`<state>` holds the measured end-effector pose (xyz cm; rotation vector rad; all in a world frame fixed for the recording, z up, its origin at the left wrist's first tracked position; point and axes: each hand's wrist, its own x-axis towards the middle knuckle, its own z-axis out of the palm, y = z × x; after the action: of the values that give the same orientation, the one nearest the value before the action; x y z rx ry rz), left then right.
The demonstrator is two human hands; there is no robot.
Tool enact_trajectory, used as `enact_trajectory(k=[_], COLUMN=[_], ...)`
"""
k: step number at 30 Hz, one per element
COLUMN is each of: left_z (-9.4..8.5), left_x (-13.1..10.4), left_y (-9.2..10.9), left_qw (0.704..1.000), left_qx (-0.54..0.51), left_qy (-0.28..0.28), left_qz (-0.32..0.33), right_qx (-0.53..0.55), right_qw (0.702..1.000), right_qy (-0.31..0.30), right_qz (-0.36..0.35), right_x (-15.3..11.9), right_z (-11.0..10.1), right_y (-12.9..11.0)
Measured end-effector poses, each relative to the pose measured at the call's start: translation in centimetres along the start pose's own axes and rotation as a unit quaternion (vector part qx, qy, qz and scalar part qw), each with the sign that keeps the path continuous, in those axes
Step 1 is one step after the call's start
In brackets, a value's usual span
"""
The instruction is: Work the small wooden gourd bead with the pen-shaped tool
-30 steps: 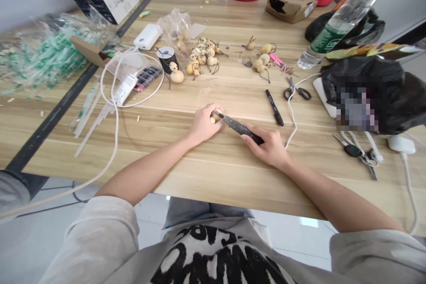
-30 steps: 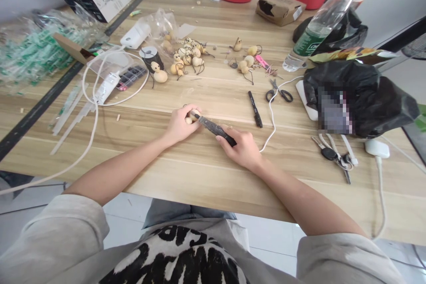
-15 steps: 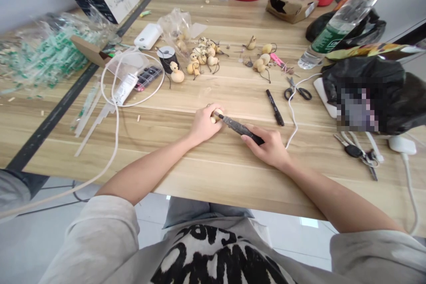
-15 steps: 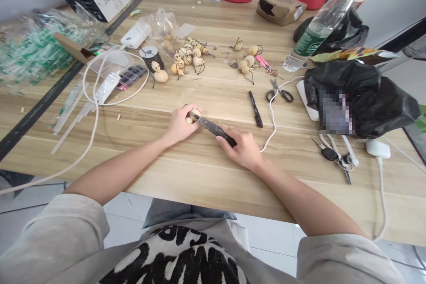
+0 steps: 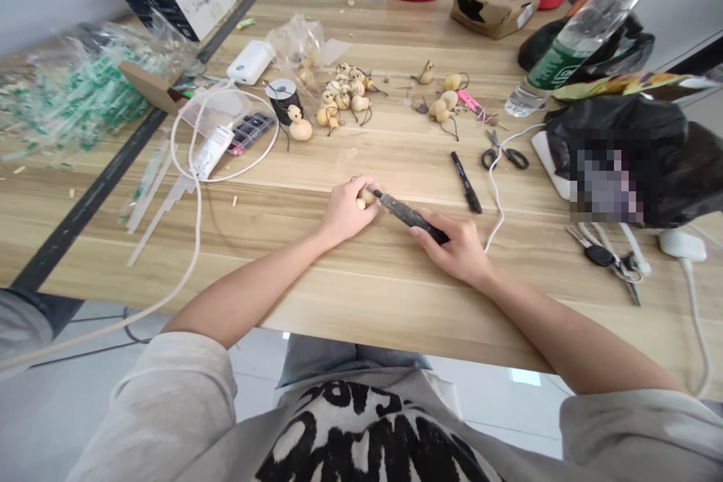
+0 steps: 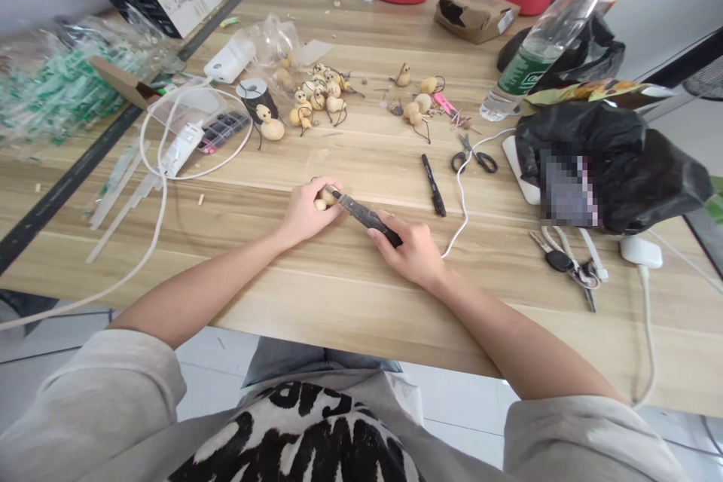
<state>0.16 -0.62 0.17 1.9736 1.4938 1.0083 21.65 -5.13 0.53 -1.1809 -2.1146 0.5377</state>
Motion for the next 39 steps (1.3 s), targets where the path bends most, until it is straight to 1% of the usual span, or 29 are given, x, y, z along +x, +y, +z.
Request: enact_trajectory(k=[5, 12, 21, 27, 36, 39], left_z=[-0.03, 0.03, -0.05, 0.01, 0.01, -0.04], left_x=[0.05, -0.05, 0.01, -0.02, -0.02, -0.01], left_y=[-0.08, 0.09, 0.03, 0.05, 0.06, 0.06], left_qw=[1.0, 1.0, 1.0, 1.0, 1.0, 1.0], left_qx=[0.005, -0.004, 0.011, 0.006, -0.001, -0.001], left_qy=[-0.003, 0.001, -0.009, -0.001, -0.003, -0.003], left_qz=[-0.005, -0.008, -0.011, -0.013, -0.01, -0.007], right_qx=[-0.016, -0.002, -0.011, -0.005, 0.005, 0.002], right_qw=[1.0, 1.0, 1.0, 1.0, 1.0, 1.0], right_qy=[-0.015, 0.0, -0.02, -0.004, -0.006, -0.008], right_qz=[-0.018, 0.009, -0.006, 0.021, 0.02, 0.003], right_x=[-0.09, 0.08, -0.05, 0.1, 0.17, 0.08], right_z=[0.15, -0.07, 0.03, -0.17, -0.2, -0.06], right_y=[0.26, -0.1, 0.17, -0.13, -0.08, 0.04])
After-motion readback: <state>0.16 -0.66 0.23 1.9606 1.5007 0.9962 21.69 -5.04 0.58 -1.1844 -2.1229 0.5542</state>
